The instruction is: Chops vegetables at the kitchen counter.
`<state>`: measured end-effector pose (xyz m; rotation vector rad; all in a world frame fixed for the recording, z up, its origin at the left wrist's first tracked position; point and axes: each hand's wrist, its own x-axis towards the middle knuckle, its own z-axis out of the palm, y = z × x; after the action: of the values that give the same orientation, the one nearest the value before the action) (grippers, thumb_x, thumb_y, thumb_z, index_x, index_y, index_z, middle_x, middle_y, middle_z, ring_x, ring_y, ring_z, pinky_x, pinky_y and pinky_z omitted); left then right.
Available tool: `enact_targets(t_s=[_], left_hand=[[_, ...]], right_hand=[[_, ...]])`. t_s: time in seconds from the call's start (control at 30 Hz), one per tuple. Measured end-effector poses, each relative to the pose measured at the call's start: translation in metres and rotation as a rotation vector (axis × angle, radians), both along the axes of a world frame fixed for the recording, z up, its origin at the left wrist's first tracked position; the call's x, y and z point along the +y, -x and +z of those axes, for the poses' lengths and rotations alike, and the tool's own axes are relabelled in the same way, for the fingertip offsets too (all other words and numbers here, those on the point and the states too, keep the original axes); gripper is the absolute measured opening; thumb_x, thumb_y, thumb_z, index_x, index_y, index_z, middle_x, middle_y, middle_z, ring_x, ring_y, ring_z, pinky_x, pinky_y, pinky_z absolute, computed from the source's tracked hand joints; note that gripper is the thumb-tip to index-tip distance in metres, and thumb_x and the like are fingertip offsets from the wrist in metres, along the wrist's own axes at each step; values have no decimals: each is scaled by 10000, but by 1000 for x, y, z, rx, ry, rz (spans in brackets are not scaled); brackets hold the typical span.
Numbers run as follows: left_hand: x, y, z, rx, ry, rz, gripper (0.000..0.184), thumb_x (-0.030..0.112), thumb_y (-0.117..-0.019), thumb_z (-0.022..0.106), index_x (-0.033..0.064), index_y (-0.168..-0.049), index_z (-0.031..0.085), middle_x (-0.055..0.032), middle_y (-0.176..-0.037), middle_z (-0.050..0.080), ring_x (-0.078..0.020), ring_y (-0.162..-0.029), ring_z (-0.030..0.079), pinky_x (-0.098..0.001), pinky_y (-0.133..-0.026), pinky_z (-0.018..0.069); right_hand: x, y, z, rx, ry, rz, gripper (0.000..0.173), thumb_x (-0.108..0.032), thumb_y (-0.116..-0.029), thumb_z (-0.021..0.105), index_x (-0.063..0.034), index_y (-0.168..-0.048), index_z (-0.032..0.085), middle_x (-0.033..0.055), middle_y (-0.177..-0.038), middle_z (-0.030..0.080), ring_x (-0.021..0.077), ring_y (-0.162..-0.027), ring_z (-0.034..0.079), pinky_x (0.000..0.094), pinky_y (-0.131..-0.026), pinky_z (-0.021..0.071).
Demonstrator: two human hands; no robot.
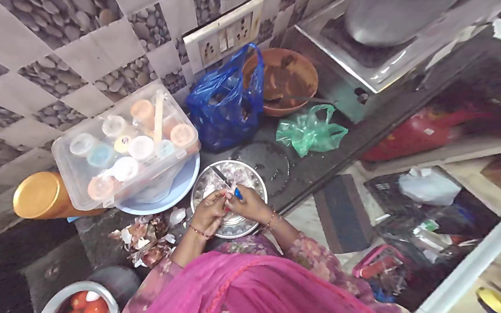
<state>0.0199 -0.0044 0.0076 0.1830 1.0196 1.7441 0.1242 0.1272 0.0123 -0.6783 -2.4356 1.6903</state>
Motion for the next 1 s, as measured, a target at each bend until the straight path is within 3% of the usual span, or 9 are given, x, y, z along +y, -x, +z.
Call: enact_targets(t_s=[0.37, 0.47, 0.63, 0.8, 1.0], left_hand=[[2, 2, 4, 38, 53, -15, 217, -56, -829, 599, 74, -964, 708, 17, -800, 717, -23, -670, 649, -185, -630, 547], [5, 2, 6, 25, 58, 8, 217, -64, -837, 593, 77, -959, 707, 15, -808, 717, -26, -678, 649, -191, -637, 548], [6, 3, 8, 39, 65, -1, 228, -74, -838, 582, 71, -977, 688, 12, -790, 705, -21, -624, 619, -179, -587, 526], [5, 4, 4, 43, 11, -41, 233, -63, -813, 611, 97, -951, 708, 8, -805, 716, -26, -651, 635, -185, -612, 534], [4, 7, 5, 59, 24, -56, 216, -66, -822, 624, 99, -929, 712, 11, -796, 714, -29, -661, 643, -190, -619, 541]], right_hand=[[-6, 1, 2, -33, -31, -14, 400, -314, -1052, 461, -13, -805, 553, 23, -684, 491, 109, -636, 500, 312, -616, 436], [-6, 2, 2, -34, -12, -22, 403, -320, -1054, 465, -9, -816, 562, 22, -694, 495, 103, -643, 499, 309, -623, 436], [5, 0, 10, -50, -24, -10, 395, -358, -997, 588, 25, -902, 596, 48, -728, 537, 118, -661, 514, 318, -636, 454], [12, -1, 12, -66, -24, 82, 399, -353, -1022, 555, 39, -956, 590, 76, -769, 563, 129, -698, 537, 322, -667, 469], [8, 1, 12, -81, 8, 119, 350, -302, -1047, 485, 7, -900, 559, 32, -730, 502, 100, -661, 495, 293, -629, 430]])
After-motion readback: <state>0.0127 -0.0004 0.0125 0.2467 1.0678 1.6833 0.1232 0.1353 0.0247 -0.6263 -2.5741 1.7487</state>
